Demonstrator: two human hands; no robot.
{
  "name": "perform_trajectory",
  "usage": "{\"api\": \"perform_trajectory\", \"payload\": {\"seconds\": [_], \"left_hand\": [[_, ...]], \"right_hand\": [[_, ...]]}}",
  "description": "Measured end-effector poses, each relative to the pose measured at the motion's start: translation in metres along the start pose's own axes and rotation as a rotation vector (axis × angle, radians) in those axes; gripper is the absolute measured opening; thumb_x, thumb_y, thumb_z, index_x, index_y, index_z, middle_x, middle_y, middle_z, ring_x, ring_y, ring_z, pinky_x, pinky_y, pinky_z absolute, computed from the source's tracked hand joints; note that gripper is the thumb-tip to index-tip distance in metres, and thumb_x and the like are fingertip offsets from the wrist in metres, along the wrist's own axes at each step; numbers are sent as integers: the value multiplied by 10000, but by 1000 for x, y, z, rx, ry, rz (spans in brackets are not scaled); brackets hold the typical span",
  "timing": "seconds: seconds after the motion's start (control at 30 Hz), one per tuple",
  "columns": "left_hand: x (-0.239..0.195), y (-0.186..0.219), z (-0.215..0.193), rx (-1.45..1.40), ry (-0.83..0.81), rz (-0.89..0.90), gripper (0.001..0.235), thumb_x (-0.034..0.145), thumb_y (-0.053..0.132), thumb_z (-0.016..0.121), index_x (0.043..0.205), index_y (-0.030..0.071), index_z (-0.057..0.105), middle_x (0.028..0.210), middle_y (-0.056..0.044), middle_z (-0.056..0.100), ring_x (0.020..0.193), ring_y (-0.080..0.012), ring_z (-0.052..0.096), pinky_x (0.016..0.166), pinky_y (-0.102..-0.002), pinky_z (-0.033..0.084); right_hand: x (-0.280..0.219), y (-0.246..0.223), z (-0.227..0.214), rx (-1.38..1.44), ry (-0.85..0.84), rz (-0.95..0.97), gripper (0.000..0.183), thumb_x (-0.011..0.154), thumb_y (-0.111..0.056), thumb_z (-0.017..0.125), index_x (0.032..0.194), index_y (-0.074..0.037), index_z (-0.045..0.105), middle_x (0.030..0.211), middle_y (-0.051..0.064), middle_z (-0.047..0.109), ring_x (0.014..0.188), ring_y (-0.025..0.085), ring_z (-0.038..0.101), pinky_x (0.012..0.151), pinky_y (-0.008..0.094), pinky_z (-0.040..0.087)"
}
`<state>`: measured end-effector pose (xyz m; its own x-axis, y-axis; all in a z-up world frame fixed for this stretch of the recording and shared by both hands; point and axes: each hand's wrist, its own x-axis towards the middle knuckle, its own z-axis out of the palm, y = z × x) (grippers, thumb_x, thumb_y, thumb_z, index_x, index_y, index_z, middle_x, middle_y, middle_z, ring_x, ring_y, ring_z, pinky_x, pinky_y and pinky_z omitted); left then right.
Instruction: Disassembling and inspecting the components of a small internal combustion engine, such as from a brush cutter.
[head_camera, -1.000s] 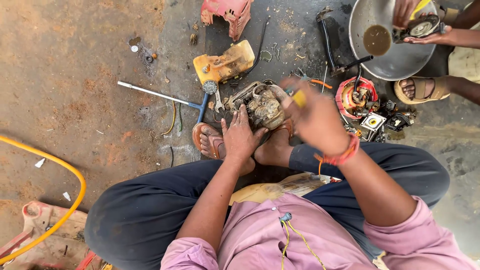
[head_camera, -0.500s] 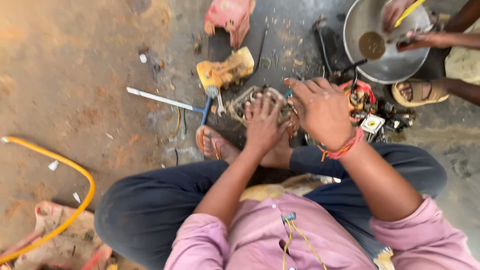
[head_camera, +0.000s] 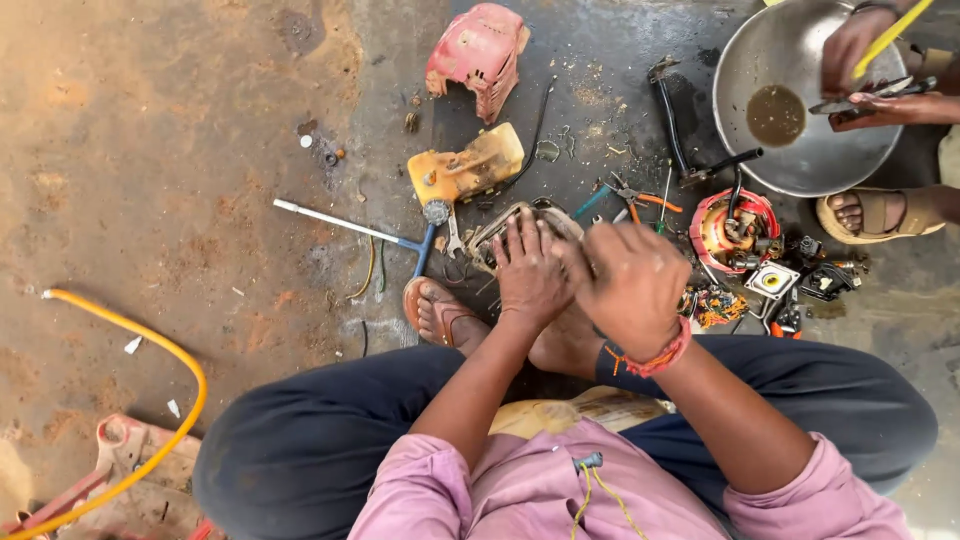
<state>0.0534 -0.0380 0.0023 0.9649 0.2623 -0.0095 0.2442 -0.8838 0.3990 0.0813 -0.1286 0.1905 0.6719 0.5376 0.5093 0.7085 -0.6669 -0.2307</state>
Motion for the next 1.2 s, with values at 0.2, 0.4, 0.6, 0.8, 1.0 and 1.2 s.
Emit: {"api": "perform_trajectory", "payload": {"seconds": [0.2, 0.4, 0.6, 0.8, 1.0, 1.2], "left_hand": [[-2, -21, 36, 15, 6, 161, 724, 914, 481, 521, 1437, -20, 525, 1591, -208, 430, 1454, -457, 379, 1132, -570, 348], [-6, -25, 37, 21, 63, 179, 655, 1020, 499, 459, 1378, -34, 588, 1535, -237, 487, 1410, -466, 424, 1100, -569, 381], [-4, -26, 44, -22, 126, 205, 639, 953, 459, 601, 1319, -65, 599, 1490, -257, 523, 1303, -455, 502, 1032, -561, 427], [0, -29, 69, 61, 254, 189, 581, 971, 367, 621, 1375, -47, 558, 1526, -256, 493, 1352, -434, 492, 1085, -562, 413], [10, 3, 46, -9, 120, 39, 640, 952, 351, 576, 1472, -10, 484, 1617, -238, 373, 1460, -436, 376, 1126, -578, 330], [20, 48, -28, 145, -366, -110, 1040, 811, 651, 659, 1532, 14, 264, 1613, -211, 191, 1493, -477, 143, 1137, -694, 144]], "right_hand": [[3, 16, -2, 24, -150, -36, 394, 880, -347, 838, 729, -86, 586, 697, 82, 604, 666, 292, 623, 630, 414, 484], [14, 41, -4, 159, -122, -344, 251, 874, -230, 781, 757, -104, 597, 718, 50, 599, 662, 230, 602, 609, 368, 459], [28, 64, 3, 303, -179, -589, 180, 809, -216, 723, 748, -108, 594, 701, 26, 582, 644, 192, 578, 602, 342, 454], [37, 81, 11, 355, -190, -781, 132, 830, -233, 698, 842, -113, 647, 709, 0, 554, 674, 175, 582, 608, 317, 451], [34, 82, 12, 99, -73, -497, 234, 866, -243, 673, 985, -43, 693, 782, 48, 614, 712, 212, 606, 628, 356, 449], [27, 61, 13, -22, -179, -141, 402, 834, -263, 660, 1195, -91, 702, 962, 55, 655, 923, 254, 636, 748, 421, 524]]}}
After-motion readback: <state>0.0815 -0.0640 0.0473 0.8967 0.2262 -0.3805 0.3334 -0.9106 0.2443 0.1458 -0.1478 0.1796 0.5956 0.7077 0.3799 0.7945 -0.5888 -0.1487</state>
